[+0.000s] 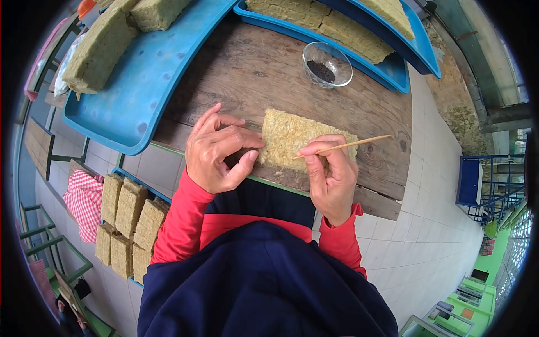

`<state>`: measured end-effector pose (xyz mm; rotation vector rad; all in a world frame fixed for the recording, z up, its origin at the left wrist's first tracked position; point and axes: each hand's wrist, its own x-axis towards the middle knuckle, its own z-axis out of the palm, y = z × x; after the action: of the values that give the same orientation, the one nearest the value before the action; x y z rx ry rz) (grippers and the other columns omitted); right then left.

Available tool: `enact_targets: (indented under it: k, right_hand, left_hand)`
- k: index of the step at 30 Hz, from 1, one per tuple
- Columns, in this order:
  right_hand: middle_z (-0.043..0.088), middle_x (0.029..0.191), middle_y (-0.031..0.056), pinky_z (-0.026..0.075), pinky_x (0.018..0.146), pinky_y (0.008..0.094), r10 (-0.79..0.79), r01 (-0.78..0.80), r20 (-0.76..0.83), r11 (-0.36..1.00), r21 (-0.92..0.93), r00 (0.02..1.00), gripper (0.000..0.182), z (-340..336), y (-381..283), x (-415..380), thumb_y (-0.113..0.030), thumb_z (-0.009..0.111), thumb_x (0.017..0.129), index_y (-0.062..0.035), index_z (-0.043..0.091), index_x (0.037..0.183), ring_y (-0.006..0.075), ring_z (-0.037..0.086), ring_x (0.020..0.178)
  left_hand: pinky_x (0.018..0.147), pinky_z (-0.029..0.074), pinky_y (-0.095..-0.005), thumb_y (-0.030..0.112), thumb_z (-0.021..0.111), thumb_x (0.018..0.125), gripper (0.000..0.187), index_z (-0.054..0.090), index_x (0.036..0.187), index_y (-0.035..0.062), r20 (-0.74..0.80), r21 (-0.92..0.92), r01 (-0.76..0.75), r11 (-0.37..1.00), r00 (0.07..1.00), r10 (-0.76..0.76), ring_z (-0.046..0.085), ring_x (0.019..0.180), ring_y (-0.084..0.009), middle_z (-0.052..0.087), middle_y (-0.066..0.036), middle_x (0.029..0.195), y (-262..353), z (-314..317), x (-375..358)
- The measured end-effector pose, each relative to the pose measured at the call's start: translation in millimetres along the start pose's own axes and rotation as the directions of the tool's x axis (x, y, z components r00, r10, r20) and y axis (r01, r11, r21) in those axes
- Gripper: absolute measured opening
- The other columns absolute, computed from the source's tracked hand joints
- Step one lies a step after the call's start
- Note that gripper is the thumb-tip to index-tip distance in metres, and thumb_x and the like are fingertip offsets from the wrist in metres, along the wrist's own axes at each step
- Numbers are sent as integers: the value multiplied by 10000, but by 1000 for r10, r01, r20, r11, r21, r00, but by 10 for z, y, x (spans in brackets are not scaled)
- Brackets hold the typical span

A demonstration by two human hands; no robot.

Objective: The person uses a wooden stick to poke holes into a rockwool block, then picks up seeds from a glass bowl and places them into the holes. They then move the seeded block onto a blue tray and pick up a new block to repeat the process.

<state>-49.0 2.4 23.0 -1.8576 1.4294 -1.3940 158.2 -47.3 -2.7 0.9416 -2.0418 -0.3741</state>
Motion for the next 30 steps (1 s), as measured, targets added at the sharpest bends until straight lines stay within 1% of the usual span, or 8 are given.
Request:
enact_targets:
  k: [4, 13, 17, 19, 20, 22, 26, 30]
  right_hand:
    - [658, 818, 70, 477, 677, 339, -35, 37, 33, 998, -46, 999, 61, -18, -18, 18, -9, 659, 825, -45, 661, 875, 251, 589, 814]
    - [659, 813, 66, 468, 666, 334, -45, 50, 66, 996, -73, 997, 62, -28, -29, 41, -11, 664, 822, -44, 663, 875, 246, 573, 807]
    - [654, 816, 71, 472, 670, 330, -19, 23, 68, 998, -61, 997, 71, -30, -43, 38, -6, 669, 820, -44, 665, 880, 245, 580, 809]
    - [644, 824, 74, 475, 676, 321, -1, 1, -16, 1000, 28, 1000, 67, -18, -23, 32, -6, 667, 831, -42, 666, 888, 240, 590, 813]
    - [644, 824, 74, 475, 676, 321, -2, 2, -13, 1000, 27, 1000, 67, -13, -26, 44, -6, 667, 831, -42, 666, 888, 240, 590, 813]
    - [635, 829, 78, 476, 678, 315, -47, 50, -71, 998, 40, 996, 54, 7, -32, 85, -13, 660, 847, -39, 666, 893, 234, 597, 817]
    - [634, 830, 78, 473, 671, 313, -17, 23, -75, 996, 86, 997, 46, 111, -26, 131, -15, 653, 857, -36, 661, 897, 228, 594, 811]
    - [642, 840, 81, 474, 662, 313, -1, 2, -31, 999, 35, 1000, 50, 143, -10, 145, -9, 644, 861, -36, 653, 902, 226, 590, 802]
  left_hand:
    - [1060, 334, -538, 196, 649, 697, 156, 726, 808, 118, 2, 2, 5, 1000, 1000, -5, 638, 933, -265, 722, -16, 851, 3, 0, 2]
    - [1060, 334, -537, 195, 648, 695, 159, 726, 809, 117, 5, -2, 0, 1000, 1000, 0, 638, 933, -269, 723, -22, 853, 4, -3, 3]
    - [1061, 335, -536, 193, 648, 692, 162, 727, 812, 118, 1, -3, 3, 1000, 1000, -3, 638, 935, -269, 724, -20, 853, 3, -2, 1]
    - [1061, 335, -536, 194, 650, 686, 149, 721, 796, 122, -9, -16, 12, 1000, 1000, -12, 638, 938, -270, 725, -17, 853, 11, 3, -1]
    - [1061, 335, -536, 194, 650, 686, 149, 721, 796, 122, -11, -16, 14, 1000, 1000, -14, 638, 938, -270, 725, -17, 853, 9, 1, -2]
    - [1061, 337, -535, 195, 649, 677, 136, 712, 775, 126, -15, -28, 5, 1000, 1000, -5, 638, 941, -270, 726, -13, 846, 6, -3, 0]
    - [1058, 339, -535, 192, 645, 670, 124, 704, 759, 129, -18, -41, -3, 999, 1000, 3, 639, 941, -271, 726, -12, 839, -7, -10, -11]
    - [1046, 351, -533, 189, 643, 665, 123, 706, 754, 132, -19, -56, -2, 998, 1000, 1, 638, 934, -270, 725, -11, 834, -2, -11, -2]
